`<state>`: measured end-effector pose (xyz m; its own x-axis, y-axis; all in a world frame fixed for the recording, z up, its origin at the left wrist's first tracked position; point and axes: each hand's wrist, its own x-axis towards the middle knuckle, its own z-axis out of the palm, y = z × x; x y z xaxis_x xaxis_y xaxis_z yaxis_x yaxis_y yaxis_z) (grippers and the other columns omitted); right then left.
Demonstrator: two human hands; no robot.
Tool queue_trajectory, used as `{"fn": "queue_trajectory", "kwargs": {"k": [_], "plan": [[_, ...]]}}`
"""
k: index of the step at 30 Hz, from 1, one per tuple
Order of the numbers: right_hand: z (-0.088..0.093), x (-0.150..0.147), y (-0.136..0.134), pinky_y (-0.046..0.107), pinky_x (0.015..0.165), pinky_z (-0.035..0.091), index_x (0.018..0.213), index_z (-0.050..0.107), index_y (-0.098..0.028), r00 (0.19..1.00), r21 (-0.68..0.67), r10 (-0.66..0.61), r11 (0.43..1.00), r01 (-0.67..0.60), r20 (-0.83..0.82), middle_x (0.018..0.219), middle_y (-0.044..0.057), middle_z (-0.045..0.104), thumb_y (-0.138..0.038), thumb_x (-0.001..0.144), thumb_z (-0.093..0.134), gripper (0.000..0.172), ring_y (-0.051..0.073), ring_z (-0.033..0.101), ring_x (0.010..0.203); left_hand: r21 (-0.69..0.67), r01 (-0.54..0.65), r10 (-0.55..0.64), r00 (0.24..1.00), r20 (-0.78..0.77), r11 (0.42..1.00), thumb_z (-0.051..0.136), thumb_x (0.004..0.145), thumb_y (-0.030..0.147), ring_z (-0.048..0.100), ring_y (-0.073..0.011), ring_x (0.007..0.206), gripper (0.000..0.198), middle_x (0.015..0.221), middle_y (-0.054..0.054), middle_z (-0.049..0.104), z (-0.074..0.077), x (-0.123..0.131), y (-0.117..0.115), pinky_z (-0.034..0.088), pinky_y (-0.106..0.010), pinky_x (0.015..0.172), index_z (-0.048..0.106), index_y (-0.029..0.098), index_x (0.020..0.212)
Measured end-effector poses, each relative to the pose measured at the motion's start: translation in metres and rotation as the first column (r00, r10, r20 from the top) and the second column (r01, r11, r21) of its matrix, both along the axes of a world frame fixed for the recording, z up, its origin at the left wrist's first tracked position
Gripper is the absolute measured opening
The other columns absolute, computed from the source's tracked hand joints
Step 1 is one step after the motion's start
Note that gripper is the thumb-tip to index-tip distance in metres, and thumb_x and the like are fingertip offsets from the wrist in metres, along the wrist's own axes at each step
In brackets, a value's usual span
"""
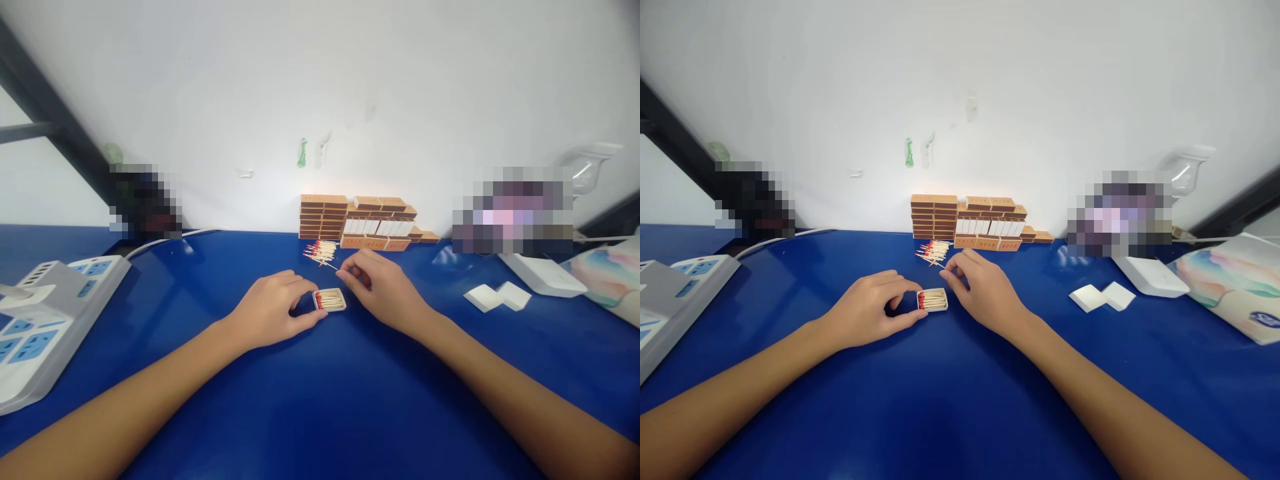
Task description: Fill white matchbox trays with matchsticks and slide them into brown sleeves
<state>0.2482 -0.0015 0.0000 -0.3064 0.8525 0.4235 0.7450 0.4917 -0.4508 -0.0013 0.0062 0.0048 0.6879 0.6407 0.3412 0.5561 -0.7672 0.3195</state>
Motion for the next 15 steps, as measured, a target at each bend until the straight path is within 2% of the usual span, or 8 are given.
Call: {"fn": "queue_trajectory", "kwargs": {"k": [7,12,15], "plan": [[-0.015,0.009,0.020,0.032,0.069,0.044,0.094,0.064,-0.021,0.994,0.027,-0.110,0.994,0.110,0.011,0.088,0.004,0.063,-0.028,0.099,0.057,0.011,0.018,0.058,0.074,-0.042,-0.032,0.034,0.999,0.036,0.999,0.069,0.094,0.046,0.055,-0.0142,0.067,0.029,0.067,0.003,0.055,-0.003,0.000,-0.001,0.040,-0.028,0.064,0.074,0.023,0.110],[-0.019,-0.005,0.035,0.036,0.076,0.048,0.097,0.067,-0.020,0.987,-0.004,-0.162,0.987,0.162,-0.017,0.097,0.007,0.064,-0.039,0.093,0.069,0.019,0.021,0.061,0.082,-0.056,-0.049,0.051,0.998,0.022,0.997,0.070,0.093,0.047,0.056,-0.0145,0.067,0.029,0.067,0.003,0.056,-0.001,0.001,-0.002,0.040,-0.028,0.064,0.074,0.023,0.109],[-0.021,-0.011,0.041,0.036,0.077,0.047,0.091,0.066,-0.020,0.987,-0.029,-0.161,0.987,0.160,-0.001,0.096,0.006,0.064,-0.034,0.092,0.070,0.014,0.021,0.062,0.085,-0.043,-0.050,0.050,0.999,-0.001,0.998,0.069,0.094,0.047,0.056,-0.0151,0.068,0.028,0.067,0.003,0.056,-0.001,0.002,-0.002,0.039,-0.028,0.063,0.074,0.023,0.107]]}}
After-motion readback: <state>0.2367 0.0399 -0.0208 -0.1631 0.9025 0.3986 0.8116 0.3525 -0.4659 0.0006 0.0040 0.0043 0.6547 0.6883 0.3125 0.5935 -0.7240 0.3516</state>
